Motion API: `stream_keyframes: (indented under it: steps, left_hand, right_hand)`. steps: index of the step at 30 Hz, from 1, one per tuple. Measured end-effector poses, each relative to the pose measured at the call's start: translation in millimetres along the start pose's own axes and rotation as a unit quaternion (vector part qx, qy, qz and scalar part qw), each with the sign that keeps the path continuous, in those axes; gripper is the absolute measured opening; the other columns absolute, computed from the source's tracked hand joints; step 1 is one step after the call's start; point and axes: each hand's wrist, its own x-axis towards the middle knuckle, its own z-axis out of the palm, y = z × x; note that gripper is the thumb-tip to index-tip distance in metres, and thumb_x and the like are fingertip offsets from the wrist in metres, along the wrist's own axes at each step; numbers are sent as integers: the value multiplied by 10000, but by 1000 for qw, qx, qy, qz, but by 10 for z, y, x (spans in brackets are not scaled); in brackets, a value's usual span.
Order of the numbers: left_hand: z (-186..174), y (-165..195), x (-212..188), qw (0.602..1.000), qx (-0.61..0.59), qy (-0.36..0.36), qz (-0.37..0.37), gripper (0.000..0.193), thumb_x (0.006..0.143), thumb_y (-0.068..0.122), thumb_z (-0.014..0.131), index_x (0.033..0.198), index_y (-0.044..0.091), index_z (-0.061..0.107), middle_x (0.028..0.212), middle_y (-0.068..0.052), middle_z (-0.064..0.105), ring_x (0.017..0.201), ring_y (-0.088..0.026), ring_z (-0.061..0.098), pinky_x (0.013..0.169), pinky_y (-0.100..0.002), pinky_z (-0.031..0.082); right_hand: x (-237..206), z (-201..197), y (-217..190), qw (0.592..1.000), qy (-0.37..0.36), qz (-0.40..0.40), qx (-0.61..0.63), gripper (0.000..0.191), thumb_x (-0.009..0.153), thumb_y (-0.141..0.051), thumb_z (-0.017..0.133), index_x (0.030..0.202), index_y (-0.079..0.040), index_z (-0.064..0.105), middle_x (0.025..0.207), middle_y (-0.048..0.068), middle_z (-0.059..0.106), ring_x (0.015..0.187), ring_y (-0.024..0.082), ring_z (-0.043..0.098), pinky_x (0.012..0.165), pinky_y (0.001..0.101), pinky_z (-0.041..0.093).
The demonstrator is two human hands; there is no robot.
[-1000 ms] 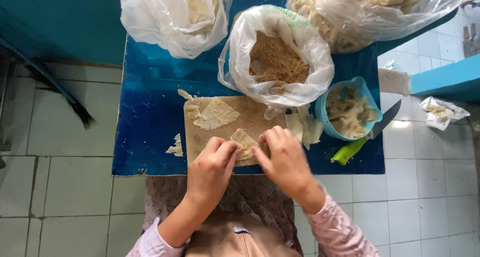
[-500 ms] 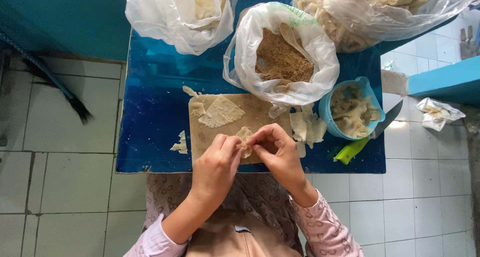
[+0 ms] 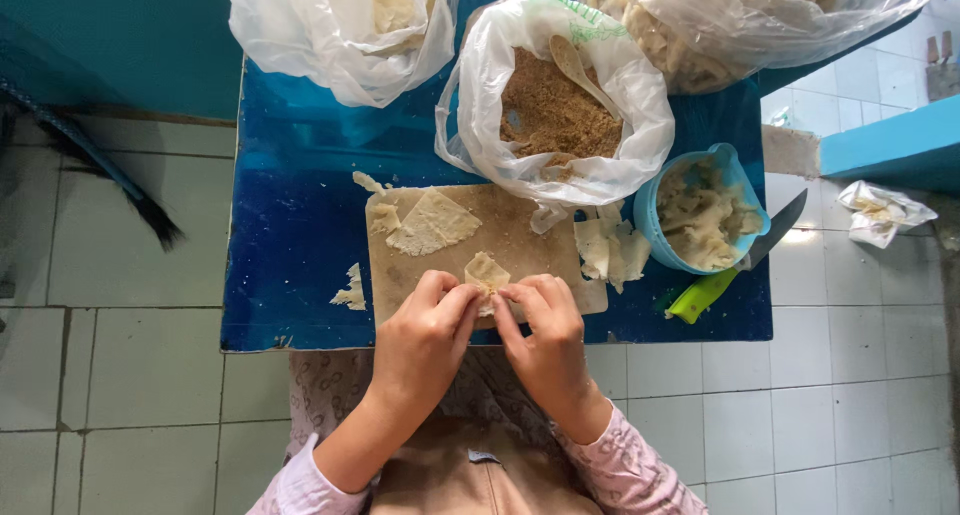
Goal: The person pinches and folds thin dough sheets on a cutting board, dipping fingers into a bag of brown powder between pieces, then unwraps a large round dough mass, presses it flat, and cuts it into pieces with a knife, setting the pieces on the table.
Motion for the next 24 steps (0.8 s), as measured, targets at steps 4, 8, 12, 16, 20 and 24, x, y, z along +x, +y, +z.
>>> stream_keyframes:
  steps: [4, 8, 12, 16, 20, 24]
  left_hand:
    - [8, -12, -1, 1000, 19, -8, 13, 97, 932, 170, 707, 1003, 106, 696, 970, -55, 634, 812, -266, 693, 624, -382, 546]
    - [10, -11, 8, 1000, -4, 5, 17, 121, 935, 156, 698, 1039, 96, 681, 1019, -50, 640, 849, -260, 703, 639, -371, 551]
    - [-40, -25, 31, 997, 48, -10, 66, 177, 880, 120, 692, 1057, 109, 696, 1049, -44, 642, 894, -241, 699, 653, -357, 560]
    - [-157, -62, 37, 990, 54, -36, 122, 171, 890, 136, 711, 1058, 111, 704, 1052, -43, 643, 892, -230, 680, 649, -347, 560]
    - [-196, -81, 38, 986, 53, -41, 151, 263, 859, 183, 720, 1104, 87, 710, 1058, -64, 647, 873, -243, 677, 636, -352, 554]
    - [-104, -84, 88, 995, 40, -41, 87, 133, 900, 189, 712, 1008, 112, 699, 1025, -40, 670, 882, -251, 692, 652, -370, 556]
  right_hand:
    - [-18, 48, -12, 999, 5, -36, -19, 182, 851, -15, 763, 1013, -23, 680, 981, 123, 645, 919, 322, 631, 792, 423, 504]
    - [-1, -37, -13, 991, -49, -107, -61, 287, 803, -19, 740, 1085, -8, 687, 1036, 128, 643, 973, 321, 621, 860, 441, 470]
    - [69, -243, 67, 974, -140, -157, -84, 433, 758, -15, 721, 1191, 0, 711, 1072, 105, 656, 1002, 293, 624, 871, 424, 461]
    - [138, -288, 196, 974, -142, -170, -53, 314, 810, -36, 740, 1123, -33, 727, 1018, 63, 667, 945, 255, 618, 832, 409, 459]
    - [120, -71, 186, 997, -75, 8, 30, 87, 846, -47, 750, 918, -63, 706, 890, 71, 649, 853, 272, 597, 765, 386, 463]
    - [107, 70, 113, 999, -27, 43, 8, 121, 812, -63, 765, 821, -54, 645, 850, 93, 625, 834, 304, 585, 768, 409, 447]
